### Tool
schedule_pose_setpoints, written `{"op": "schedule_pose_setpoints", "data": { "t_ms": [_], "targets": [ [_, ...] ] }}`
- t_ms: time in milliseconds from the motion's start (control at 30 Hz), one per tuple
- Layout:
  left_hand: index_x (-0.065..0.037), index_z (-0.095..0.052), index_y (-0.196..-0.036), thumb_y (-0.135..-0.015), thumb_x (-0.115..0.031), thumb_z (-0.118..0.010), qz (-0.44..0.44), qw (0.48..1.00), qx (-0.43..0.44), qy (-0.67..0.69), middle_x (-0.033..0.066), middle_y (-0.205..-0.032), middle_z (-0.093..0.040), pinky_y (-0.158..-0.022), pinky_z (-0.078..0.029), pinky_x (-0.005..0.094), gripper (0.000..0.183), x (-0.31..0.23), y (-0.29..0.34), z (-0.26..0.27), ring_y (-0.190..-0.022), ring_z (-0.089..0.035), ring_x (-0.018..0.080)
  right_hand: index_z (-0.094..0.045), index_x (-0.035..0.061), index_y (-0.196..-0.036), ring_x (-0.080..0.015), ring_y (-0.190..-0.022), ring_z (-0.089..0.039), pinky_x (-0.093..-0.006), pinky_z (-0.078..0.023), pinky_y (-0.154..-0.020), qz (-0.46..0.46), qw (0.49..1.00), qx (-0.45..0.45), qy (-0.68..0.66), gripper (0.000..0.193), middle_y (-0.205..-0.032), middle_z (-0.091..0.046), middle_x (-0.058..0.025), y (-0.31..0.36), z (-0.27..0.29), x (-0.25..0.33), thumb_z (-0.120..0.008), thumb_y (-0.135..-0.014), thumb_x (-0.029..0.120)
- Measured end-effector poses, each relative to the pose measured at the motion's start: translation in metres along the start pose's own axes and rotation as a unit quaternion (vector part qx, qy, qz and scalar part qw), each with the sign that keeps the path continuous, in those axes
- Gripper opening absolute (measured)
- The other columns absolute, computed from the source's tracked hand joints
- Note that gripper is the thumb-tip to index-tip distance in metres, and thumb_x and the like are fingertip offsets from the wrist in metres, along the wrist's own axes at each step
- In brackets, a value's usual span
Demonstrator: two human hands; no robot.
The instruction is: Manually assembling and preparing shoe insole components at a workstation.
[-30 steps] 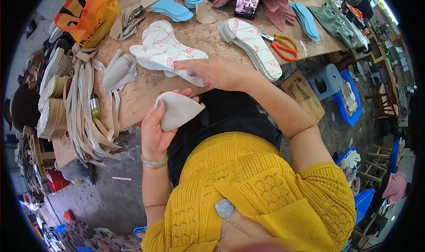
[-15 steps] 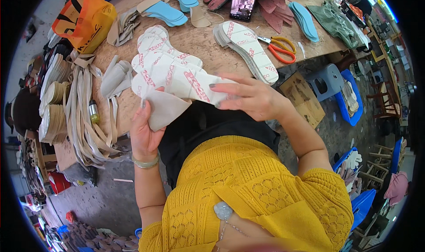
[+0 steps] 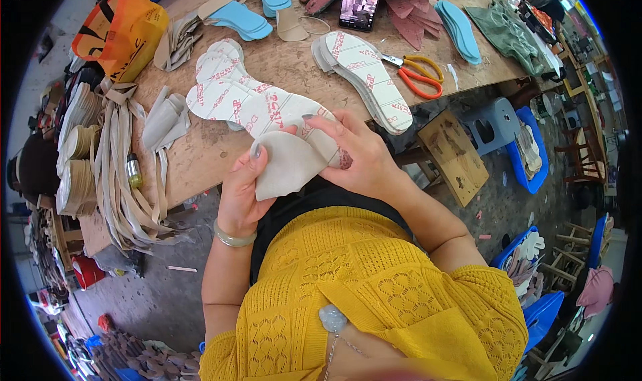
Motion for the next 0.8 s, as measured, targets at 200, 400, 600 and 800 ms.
{"op": "schedule_pose_setpoints", "data": {
  "t_ms": [200,400,600,800],
  "targets": [
    [0.008,-0.04,-0.134,-0.1,-0.026,-0.044,-0.025,0.999,-0.034,0.023,0.0175,-0.129,-0.053,-0.102,-0.043,0.0384,0.048,-0.002,-0.018,0.001,-0.118,-0.055,0.0259,-0.055,0.0123,-0.13,-0.0188,-0.087,-0.056,-0.0295,-0.051,-0.069,-0.16,0.986,-0.048,0.018,0.067,-0.103,-0.053,-0.011,0.011,0.029,-0.044,-0.078,-0.067,0.005],
    [0.002,-0.037,-0.138,-0.102,-0.026,-0.037,-0.043,0.998,-0.023,-0.029,0.017,-0.136,-0.048,-0.104,-0.04,0.0386,0.046,0.011,-0.048,-0.02,-0.124,-0.049,0.0264,-0.042,0.0031,-0.136,-0.019,-0.094,-0.057,-0.0322,-0.043,-0.089,-0.124,0.841,-0.084,-0.52,0.07,-0.126,-0.051,-0.0132,0.011,0.034,-0.025,-0.075,-0.074,0.014],
    [0.0,-0.042,-0.132,-0.101,-0.036,-0.038,-0.071,0.976,0.125,0.162,0.0109,-0.119,-0.055,-0.098,-0.043,0.0363,0.048,0.025,-0.054,-0.048,-0.113,-0.054,0.0209,-0.034,0.0001,-0.142,-0.0168,-0.115,-0.049,-0.03,-0.037,-0.1,-0.092,0.844,-0.058,-0.524,0.073,-0.132,-0.045,-0.0108,-0.015,-0.005,-0.032,-0.071,-0.079,0.008],
    [0.0,-0.036,-0.137,-0.102,-0.039,-0.034,-0.087,0.995,-0.045,0.028,0.0113,-0.125,-0.053,-0.1,-0.042,0.0371,0.053,0.021,-0.059,-0.017,-0.115,-0.053,0.0209,-0.035,-0.0006,-0.142,-0.0155,-0.117,-0.049,-0.0292,-0.038,-0.1,-0.086,0.829,-0.06,-0.549,0.072,-0.128,-0.05,-0.0094,-0.025,-0.012,-0.039,-0.071,-0.08,0.007]
  ]
}}
Point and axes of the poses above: each hand's wrist, its own y-axis away from the middle knuckle, its own z-axis out of the back of the hand, x = y × z, the point moved 9 cm from there along -y, towards the middle knuckle
